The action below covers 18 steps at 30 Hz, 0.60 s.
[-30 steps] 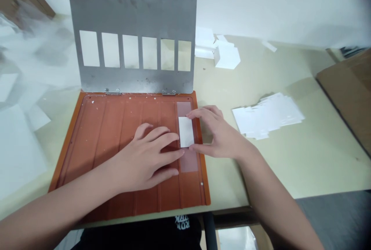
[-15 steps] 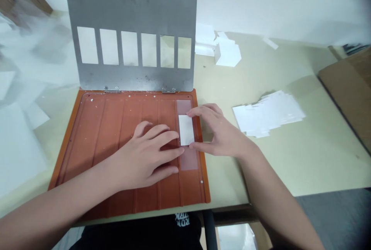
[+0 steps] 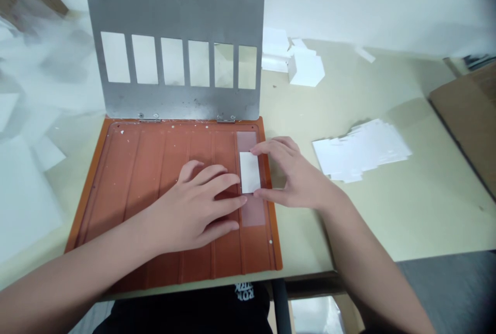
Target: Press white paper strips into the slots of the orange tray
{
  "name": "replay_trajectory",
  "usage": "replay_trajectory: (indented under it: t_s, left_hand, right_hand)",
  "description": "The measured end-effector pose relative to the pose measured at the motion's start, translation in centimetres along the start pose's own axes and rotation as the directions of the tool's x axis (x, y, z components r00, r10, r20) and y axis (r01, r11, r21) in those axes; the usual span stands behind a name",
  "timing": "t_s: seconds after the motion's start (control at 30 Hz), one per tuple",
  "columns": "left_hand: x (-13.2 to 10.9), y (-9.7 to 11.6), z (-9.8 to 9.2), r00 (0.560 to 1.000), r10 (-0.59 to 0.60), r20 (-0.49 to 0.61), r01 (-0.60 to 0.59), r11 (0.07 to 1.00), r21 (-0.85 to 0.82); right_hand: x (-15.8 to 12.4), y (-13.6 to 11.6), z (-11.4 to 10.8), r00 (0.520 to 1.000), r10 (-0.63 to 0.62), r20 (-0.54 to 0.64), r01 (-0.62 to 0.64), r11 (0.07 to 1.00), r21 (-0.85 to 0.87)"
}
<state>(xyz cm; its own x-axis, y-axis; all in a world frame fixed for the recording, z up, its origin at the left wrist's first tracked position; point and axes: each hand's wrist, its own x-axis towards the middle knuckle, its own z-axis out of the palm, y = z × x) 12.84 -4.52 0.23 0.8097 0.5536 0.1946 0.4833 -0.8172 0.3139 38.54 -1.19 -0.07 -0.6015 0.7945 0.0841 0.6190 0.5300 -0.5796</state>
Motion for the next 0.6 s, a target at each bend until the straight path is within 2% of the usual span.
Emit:
replay_trajectory:
  t_s: [0.6]
  left_hand:
    - [-0.06,-0.02,-0.04,1.000,0.002,0.019,-0.003,1.000,0.015]
  right_hand:
    - [-0.01,0.00,0.04,1.000,-0.013,-0.013,0.013,1.000,-0.013]
